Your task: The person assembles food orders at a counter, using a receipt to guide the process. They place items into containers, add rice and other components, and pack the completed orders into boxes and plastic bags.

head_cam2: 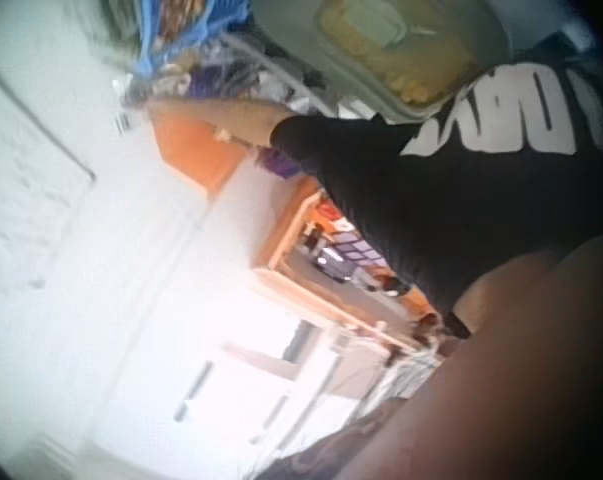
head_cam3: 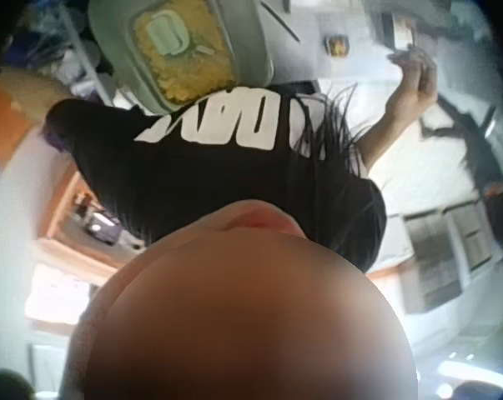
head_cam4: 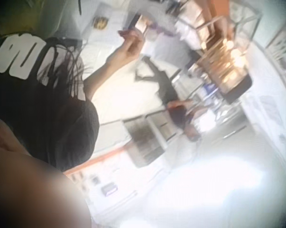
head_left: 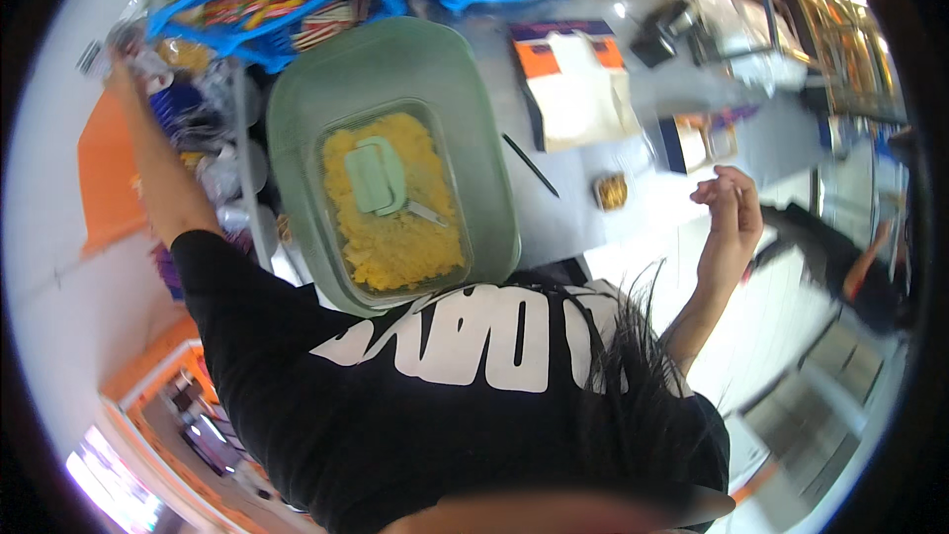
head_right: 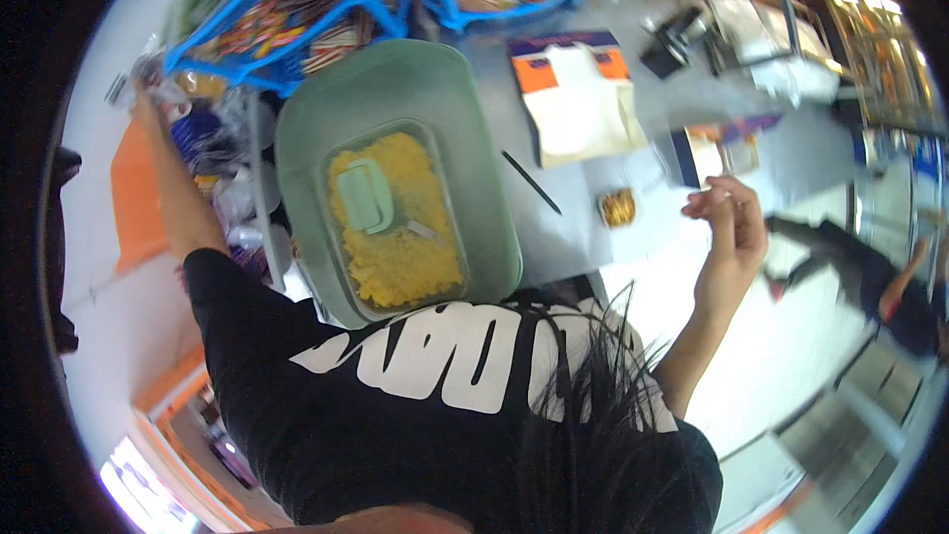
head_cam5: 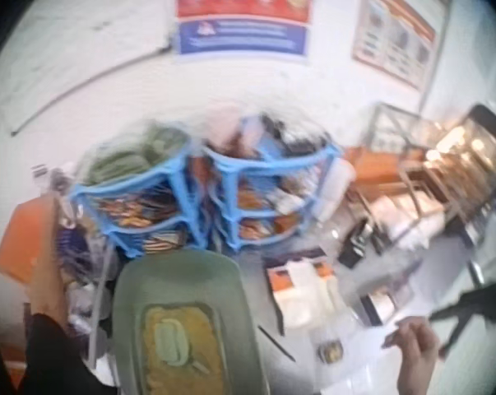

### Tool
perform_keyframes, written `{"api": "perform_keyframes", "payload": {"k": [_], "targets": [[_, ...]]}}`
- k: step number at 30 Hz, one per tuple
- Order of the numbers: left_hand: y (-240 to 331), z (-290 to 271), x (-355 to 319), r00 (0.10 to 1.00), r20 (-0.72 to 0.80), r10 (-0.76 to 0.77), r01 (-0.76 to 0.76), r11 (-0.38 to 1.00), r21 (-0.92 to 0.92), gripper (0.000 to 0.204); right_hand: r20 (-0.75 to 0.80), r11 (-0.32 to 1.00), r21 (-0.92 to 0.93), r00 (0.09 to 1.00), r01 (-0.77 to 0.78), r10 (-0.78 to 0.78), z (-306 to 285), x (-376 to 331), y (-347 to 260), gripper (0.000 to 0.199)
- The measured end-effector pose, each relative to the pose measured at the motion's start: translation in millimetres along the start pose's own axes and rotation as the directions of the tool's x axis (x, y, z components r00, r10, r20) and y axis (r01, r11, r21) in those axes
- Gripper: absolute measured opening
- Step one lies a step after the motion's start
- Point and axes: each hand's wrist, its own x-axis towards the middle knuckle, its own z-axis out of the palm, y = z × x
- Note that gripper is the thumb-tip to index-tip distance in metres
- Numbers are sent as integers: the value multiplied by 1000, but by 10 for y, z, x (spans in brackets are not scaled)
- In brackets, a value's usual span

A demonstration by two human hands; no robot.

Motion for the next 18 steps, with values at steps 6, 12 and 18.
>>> {"api": "perform_keyframes", "payload": {"k": [6, 12, 18], "targets": [[-436, 28, 800, 961, 161, 224, -274, 846, 458, 53, -192, 964, -31, 948, -264, 254, -703, 34, 930, 21], [309, 112, 77, 943, -40, 330, -302, 901, 311, 52, 154, 879, -375, 915, -294, 372, -466, -48, 1852, 48], [1660, 193, -1923, 958, 77, 277, -288, 930, 229, 43, 127, 871, -440, 945, -218, 300, -274, 8, 2161, 70]]}}
